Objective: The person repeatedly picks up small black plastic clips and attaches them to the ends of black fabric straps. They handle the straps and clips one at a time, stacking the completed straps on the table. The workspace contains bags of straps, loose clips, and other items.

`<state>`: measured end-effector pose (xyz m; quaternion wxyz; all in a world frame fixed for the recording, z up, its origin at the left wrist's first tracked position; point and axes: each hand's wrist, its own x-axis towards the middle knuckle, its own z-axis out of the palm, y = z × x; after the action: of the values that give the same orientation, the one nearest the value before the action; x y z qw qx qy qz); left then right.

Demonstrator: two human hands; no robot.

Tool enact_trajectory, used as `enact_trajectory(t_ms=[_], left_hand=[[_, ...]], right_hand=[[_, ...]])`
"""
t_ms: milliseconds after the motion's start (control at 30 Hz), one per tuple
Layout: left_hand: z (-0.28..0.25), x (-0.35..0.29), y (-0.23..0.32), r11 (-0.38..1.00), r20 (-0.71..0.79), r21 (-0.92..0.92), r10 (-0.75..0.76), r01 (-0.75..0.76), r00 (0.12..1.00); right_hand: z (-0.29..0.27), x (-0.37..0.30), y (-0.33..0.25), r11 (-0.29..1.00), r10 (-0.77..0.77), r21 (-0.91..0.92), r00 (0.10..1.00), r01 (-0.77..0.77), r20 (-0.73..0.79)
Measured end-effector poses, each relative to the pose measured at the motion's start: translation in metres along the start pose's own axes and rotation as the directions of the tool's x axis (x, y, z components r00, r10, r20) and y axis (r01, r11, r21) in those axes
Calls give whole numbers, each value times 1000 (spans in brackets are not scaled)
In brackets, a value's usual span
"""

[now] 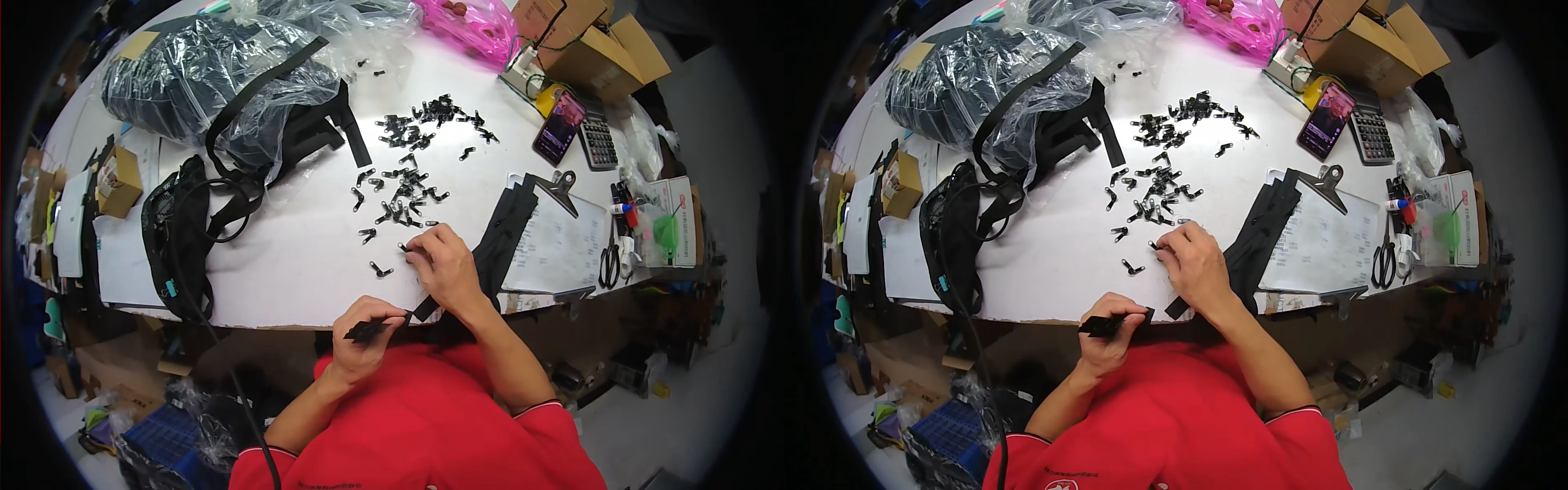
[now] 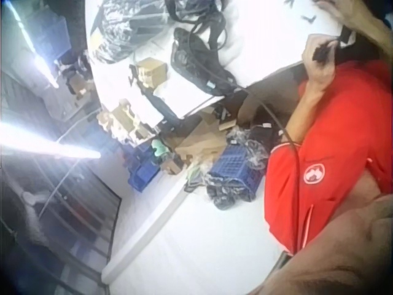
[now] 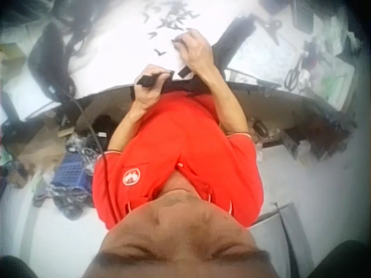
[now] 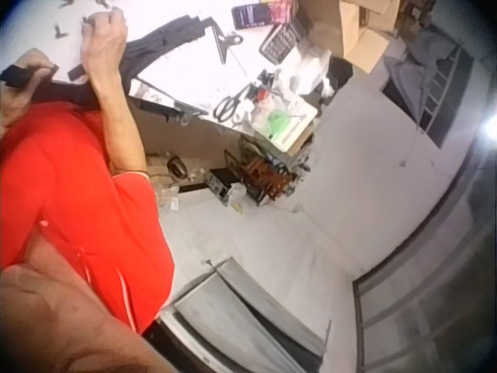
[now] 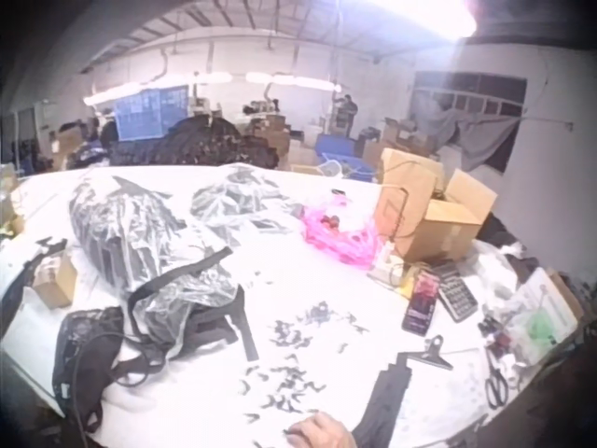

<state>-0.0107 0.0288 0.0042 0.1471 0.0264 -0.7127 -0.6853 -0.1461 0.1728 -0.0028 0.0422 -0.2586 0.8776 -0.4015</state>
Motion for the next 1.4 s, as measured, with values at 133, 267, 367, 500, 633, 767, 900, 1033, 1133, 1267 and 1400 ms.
enact_trajectory(t_ms=[133, 267, 367, 500, 633, 767, 900, 1033, 1133, 1267, 1400], left_hand=[[-6, 1, 2, 999, 0, 6, -44, 44, 999], [-5, 1, 1, 988, 23, -96, -117, 119, 993], [-1, 4, 3, 968, 59, -175, -171, 179, 983], [0, 11, 10, 963, 101, -168, -194, 209, 976], [6, 16, 18, 958, 119, -198, -189, 210, 975], [12, 14, 23, 909, 122, -299, -264, 289, 957], [18, 14, 29, 858, 122, -399, -300, 323, 946], [20, 13, 29, 880, 95, -393, -251, 268, 963], [20, 11, 29, 905, 86, -350, -227, 243, 970], [20, 10, 30, 937, 82, -286, -185, 200, 979], [19, 10, 28, 955, 89, -237, -161, 178, 983]], right_hand=[[-13, -5, 0, 605, 247, 771, 967, -200, 57], [-33, -23, 7, 36, 217, 938, 919, -345, 330], [-33, -35, -2, -244, 151, 908, 911, -341, 383], [-25, -51, 6, -273, 54, 899, 927, -344, 371], [-28, -59, 2, -276, 158, 869, 872, -411, 462], [-28, -67, -1, -60, 170, 930, 915, -362, 366], [-35, -69, -17, 243, 176, 926, 952, -290, 252], [-46, -68, -27, 444, 152, 863, 969, -242, 193], [-46, -69, -22, 541, 99, 822, 984, -177, 146], [-48, -69, -24, 609, 72, 782, 991, -133, 113], [-51, -64, -29, 753, 1, 657, 999, -26, 38]])
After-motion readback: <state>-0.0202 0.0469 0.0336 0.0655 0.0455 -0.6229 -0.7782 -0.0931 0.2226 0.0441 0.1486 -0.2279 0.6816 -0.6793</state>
